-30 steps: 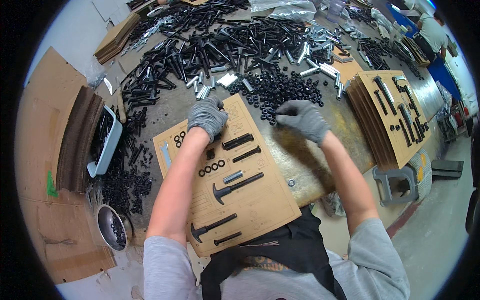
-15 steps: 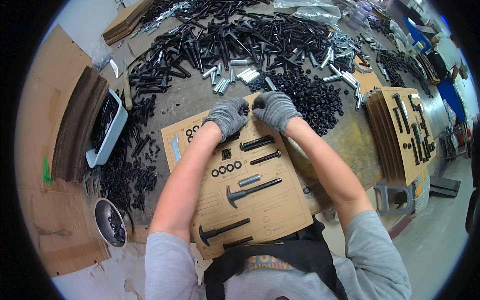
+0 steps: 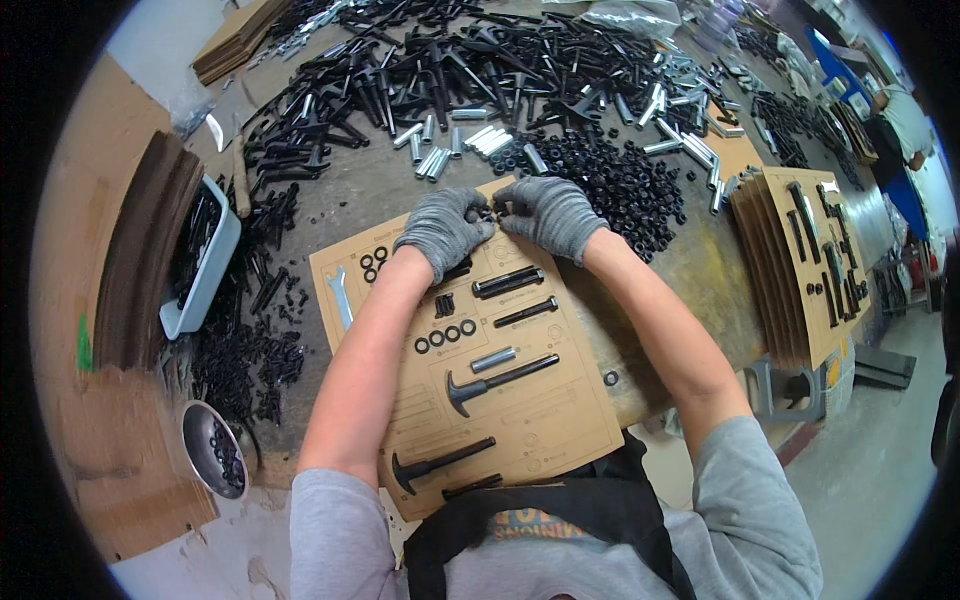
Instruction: The person sorts and arranges various metal hardware items, including bolts, nuts, washers, and hammers, onto a cardboard template. They repeatedly pick up items from a pile, place them into designated spots on the template, and then move the completed template aside to start a new one.
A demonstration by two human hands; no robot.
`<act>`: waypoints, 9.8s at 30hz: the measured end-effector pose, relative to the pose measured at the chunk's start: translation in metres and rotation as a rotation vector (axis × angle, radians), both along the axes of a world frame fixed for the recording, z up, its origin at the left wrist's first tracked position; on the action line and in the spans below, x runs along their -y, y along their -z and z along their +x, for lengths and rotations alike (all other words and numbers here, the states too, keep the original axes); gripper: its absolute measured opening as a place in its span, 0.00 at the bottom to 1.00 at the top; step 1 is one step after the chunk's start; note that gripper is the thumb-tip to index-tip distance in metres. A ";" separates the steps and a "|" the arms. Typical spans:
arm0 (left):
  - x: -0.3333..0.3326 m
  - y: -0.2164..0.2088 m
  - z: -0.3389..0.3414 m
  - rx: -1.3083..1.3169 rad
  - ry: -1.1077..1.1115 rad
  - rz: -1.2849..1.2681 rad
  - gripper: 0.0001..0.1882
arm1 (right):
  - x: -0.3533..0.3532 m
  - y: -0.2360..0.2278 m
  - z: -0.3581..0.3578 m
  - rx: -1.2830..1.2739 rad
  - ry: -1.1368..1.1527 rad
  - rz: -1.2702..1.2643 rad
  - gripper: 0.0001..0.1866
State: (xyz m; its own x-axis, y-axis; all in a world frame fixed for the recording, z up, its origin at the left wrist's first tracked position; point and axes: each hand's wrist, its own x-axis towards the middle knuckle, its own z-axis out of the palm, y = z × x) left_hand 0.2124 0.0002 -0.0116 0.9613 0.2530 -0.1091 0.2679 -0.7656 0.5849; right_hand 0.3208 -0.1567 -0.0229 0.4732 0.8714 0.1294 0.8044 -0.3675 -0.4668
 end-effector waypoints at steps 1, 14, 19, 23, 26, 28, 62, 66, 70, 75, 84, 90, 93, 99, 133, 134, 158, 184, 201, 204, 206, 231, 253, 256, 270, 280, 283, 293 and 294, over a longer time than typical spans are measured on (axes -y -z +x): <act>-0.002 0.003 -0.002 0.021 0.006 0.055 0.23 | 0.001 0.003 0.002 -0.008 -0.007 0.015 0.14; 0.037 -0.034 -0.029 0.286 0.061 -0.030 0.12 | 0.172 0.022 -0.025 0.451 0.199 0.064 0.22; 0.095 -0.030 -0.026 0.284 0.262 0.054 0.13 | 0.209 0.016 -0.048 0.339 0.188 0.045 0.21; 0.131 -0.034 -0.028 0.183 0.321 0.043 0.15 | 0.231 0.009 -0.060 0.257 0.194 0.018 0.20; 0.144 -0.043 -0.040 0.151 0.336 0.059 0.15 | 0.243 0.013 -0.065 0.177 0.241 0.184 0.19; 0.143 -0.049 -0.056 0.178 0.339 0.089 0.14 | 0.246 0.016 -0.068 0.107 0.285 0.340 0.18; 0.015 0.062 -0.345 0.409 -0.824 -0.001 0.11 | 0.252 -0.013 -0.044 0.228 0.178 -0.139 0.10; 0.014 0.062 -0.345 0.433 -0.778 0.009 0.11 | 0.251 -0.011 -0.046 0.220 0.170 -0.070 0.09; 0.011 0.067 -0.348 0.403 -0.795 0.002 0.11 | 0.256 -0.013 -0.045 0.049 0.178 0.004 0.09; 0.017 0.060 -0.341 0.431 -0.799 -0.008 0.10 | 0.248 -0.007 -0.033 -0.032 0.355 -0.044 0.10; 0.018 0.056 -0.339 0.379 -0.718 0.195 0.08 | 0.229 -0.020 -0.045 0.064 0.081 -0.118 0.09; 0.018 0.063 -0.338 0.468 -0.772 0.131 0.07 | 0.189 -0.041 -0.043 -0.098 0.123 -0.144 0.09; 0.024 0.052 -0.333 0.464 -0.762 0.146 0.06 | 0.138 -0.050 -0.045 -0.107 0.049 0.003 0.08; 0.023 0.050 -0.335 0.455 -0.738 0.106 0.06 | 0.030 -0.028 -0.039 0.177 -0.206 -0.073 0.08; 0.022 0.057 -0.339 0.445 -0.755 0.168 0.07 | 0.180 -0.015 -0.053 -0.215 0.329 0.257 0.12; 0.021 0.057 -0.341 0.443 -0.748 0.175 0.07 | 0.163 -0.024 -0.079 -0.295 0.225 0.219 0.11; 0.021 0.059 -0.338 0.471 -0.717 0.153 0.08 | 0.200 -0.015 -0.021 0.211 0.389 -0.170 0.08; 0.017 0.066 -0.341 0.476 -0.716 0.187 0.08 | 0.145 -0.007 -0.054 0.049 0.583 -0.174 0.14; 0.021 0.056 -0.336 0.506 -0.674 0.144 0.07 | 0.146 -0.028 -0.227 -0.217 -0.012 -0.061 0.10; 0.022 0.056 -0.335 0.521 -0.669 0.145 0.07 | 0.143 -0.023 -0.229 -0.130 -0.022 -0.041 0.11; 0.023 0.057 -0.337 0.541 -0.689 0.107 0.08 | 0.144 -0.025 -0.230 -0.176 -0.052 -0.063 0.12; 0.025 0.011 -0.306 0.540 -0.822 -0.302 0.11 | 0.201 -0.001 -0.061 -0.049 0.598 0.191 0.17; 0.184 -0.002 0.004 0.047 0.291 0.352 0.11 | 0.189 -0.001 -0.032 0.218 0.526 -0.031 0.15; 0.184 -0.016 -0.002 -0.002 0.185 0.269 0.11 | 0.189 0.006 -0.031 0.208 0.533 -0.063 0.14; 0.192 -0.005 0.017 0.132 0.190 0.263 0.11 | 0.193 -0.005 -0.055 0.081 0.472 -0.111 0.12; 0.114 -0.043 -0.056 0.189 0.189 -0.057 0.14 | 0.192 -0.009 -0.058 -0.036 0.462 -0.145 0.12; 0.042 -0.045 -0.131 0.221 -0.064 -0.181 0.13 | 0.170 -0.013 -0.063 -0.265 0.348 0.044 0.12; -0.027 -0.025 -0.240 0.158 -0.015 0.204 0.09 | -0.018 -0.041 -0.181 0.037 -0.323 0.074 0.08; -0.025 -0.024 -0.239 0.133 0.012 0.246 0.09 | -0.027 -0.037 -0.187 0.068 -0.358 0.069 0.08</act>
State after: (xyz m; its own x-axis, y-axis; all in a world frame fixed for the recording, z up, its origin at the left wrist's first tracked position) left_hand -0.0261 0.0249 0.0123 0.9661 0.2447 0.0820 0.1910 -0.8917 0.4102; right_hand 0.1336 -0.1293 0.0140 0.1286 0.9682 0.2144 0.9064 -0.0271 -0.4215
